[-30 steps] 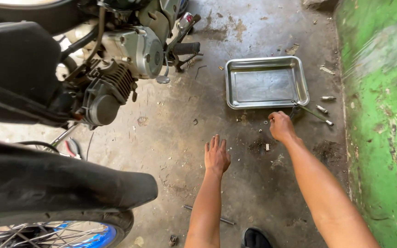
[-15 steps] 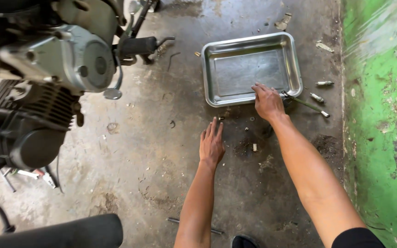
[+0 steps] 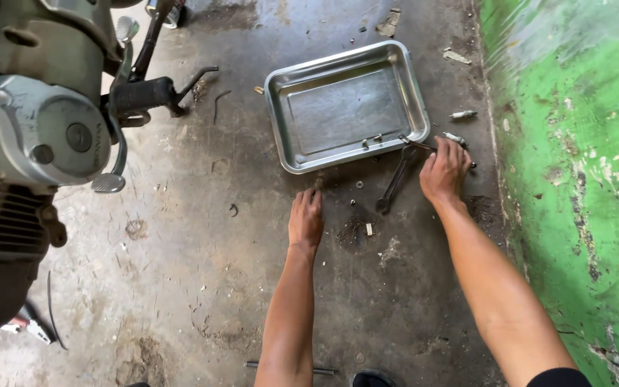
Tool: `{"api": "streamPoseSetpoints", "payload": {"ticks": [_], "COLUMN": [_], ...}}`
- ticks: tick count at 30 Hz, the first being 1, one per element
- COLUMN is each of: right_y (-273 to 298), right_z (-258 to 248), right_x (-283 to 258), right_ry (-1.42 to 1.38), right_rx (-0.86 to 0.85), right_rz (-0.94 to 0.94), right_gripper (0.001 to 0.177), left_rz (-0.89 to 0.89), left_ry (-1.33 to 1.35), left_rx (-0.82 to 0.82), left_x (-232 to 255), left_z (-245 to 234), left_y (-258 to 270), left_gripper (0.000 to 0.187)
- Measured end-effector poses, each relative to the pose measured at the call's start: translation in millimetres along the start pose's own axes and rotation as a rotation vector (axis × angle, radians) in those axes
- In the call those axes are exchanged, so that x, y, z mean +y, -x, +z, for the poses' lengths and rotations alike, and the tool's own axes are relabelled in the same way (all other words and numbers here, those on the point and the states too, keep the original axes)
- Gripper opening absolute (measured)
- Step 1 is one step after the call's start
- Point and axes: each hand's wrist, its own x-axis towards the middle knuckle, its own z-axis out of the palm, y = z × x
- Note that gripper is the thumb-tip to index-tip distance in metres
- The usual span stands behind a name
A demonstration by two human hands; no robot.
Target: Removing bolts and fitting a plastic fairing onto a motorcycle
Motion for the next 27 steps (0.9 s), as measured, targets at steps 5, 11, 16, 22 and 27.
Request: {"api": "streamPoseSetpoints", "payload": {"ticks": [5, 11, 16, 22, 27], "right_y": [8, 8, 2, 27, 48], "right_z": [16, 18, -20, 17, 16], "right_x": [25, 18, -32, -18, -31], "right_ry": [0.026, -0.03, -0.137, 0.029, -0.158], "right_rx": [-0.093, -0.109, -0.201, -0.128, -0.084], "right_rz": [-0.005, 0.015, 0.025, -0.071, -0.061], "right_gripper": [0.035, 0.033, 0.057, 0.061, 0.061], "left_rz": [0.08, -0.091, -0.09, -0.053, -0.025], "left_ry": [0.047, 0.138, 0.078, 0.014, -0.039], "left_rx": [0.137, -0.088, -0.238, -0.2, -0.109], "left_x": [18, 23, 20, -5, -21], "left_z": [-2, 0, 1, 13, 27], "left_y": [-60, -93, -68, -55, -45], "left_gripper": [0.032, 0.056, 0.061, 0.059, 0.049]}}
